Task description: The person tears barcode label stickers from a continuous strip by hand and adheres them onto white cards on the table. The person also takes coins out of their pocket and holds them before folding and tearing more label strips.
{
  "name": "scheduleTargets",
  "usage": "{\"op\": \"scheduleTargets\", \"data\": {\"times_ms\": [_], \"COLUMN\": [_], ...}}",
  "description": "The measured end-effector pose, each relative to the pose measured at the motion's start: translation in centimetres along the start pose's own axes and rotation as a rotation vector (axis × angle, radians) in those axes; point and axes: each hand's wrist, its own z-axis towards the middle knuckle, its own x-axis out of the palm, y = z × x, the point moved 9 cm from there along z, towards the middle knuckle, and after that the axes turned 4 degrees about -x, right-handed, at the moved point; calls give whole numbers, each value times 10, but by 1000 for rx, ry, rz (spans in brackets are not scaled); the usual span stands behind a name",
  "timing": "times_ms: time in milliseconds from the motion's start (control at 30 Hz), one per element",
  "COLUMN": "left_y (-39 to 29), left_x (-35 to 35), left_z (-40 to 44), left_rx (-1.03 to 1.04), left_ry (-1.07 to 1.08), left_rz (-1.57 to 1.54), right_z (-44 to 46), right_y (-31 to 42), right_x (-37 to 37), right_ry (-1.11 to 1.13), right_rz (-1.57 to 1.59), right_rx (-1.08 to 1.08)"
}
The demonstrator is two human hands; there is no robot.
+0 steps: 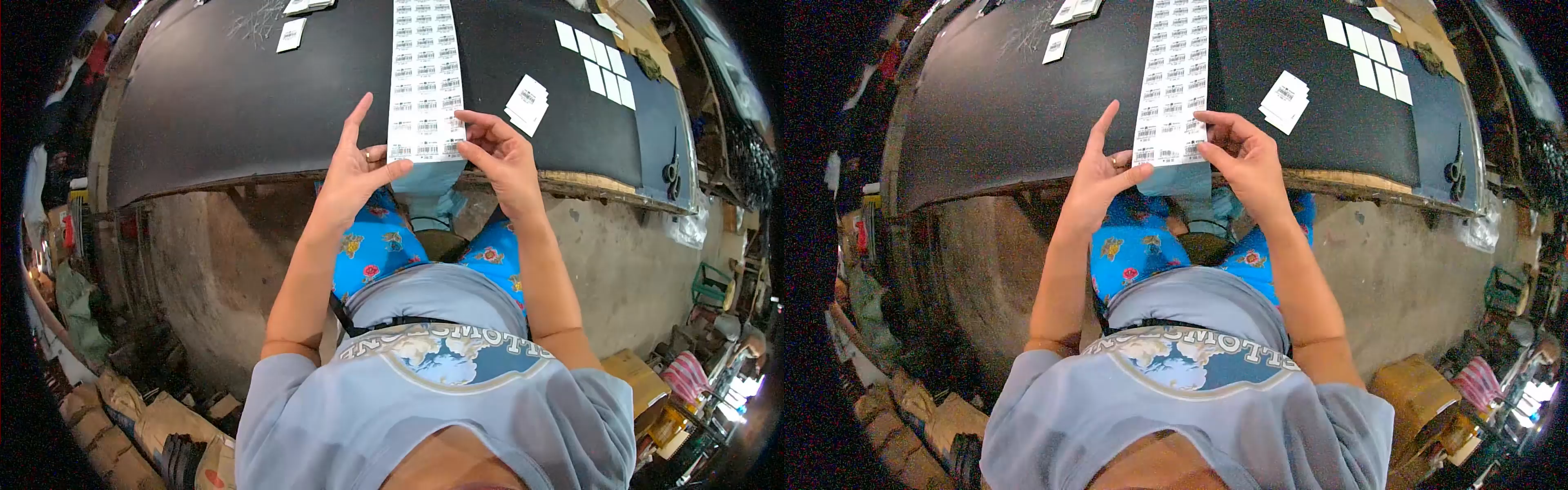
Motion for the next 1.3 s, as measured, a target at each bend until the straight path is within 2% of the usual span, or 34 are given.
{"op": "scheduleTargets", "data": {"times_ms": [67, 300, 400, 467, 567, 700, 767, 833, 900, 967, 1033, 1233, 1300], "left_y": [0, 6, -1, -7, -17, -28, -31, -36, -43, -49, -52, -62, -63], "left_x": [0, 5, 8, 10, 8, 15, 13, 10, 7, 8, 5, 11, 9], "left_z": [1, 13, 13, 11, 11, 12, 19, 24, 27, 31, 35, 41, 41], "left_rx": [-36, -8, 47, 93, 160, 231, 303, 312, 314, 289, 250, 217, 142], "left_ry": [1, 74, 55, 57, -18, -14, -61, -71, -83, -34, -18, 38, 22], "left_rz": [-4, -78, -37, 62, 181, 250, 324, 315, 303, 266, 258, 207, 166], "right_z": [2, 2, 1, 0, 1, 9, 11, 15, 16, 22, 28, 44, 47], "right_y": [-7, -11, -2, 11, 21, 24, 34, 38, 52, 57, 68, 66, 69], "right_x": [3, 11, 9, 7, 7, 7, 8, 2, 2, 1, 10, 19, 20], "right_ry": [37, 86, 51, 42, 5, -18, -38, -50, -60, -54, 23, 136, 121], "right_rz": [-47, -8, -58, -257, -349, -286, -331, -436, -628, -619, -602, -415, -380], "right_rx": [80, 105, 35, -95, -136, -134, -264, -309, -444, -446, -567, -360, -351]}}
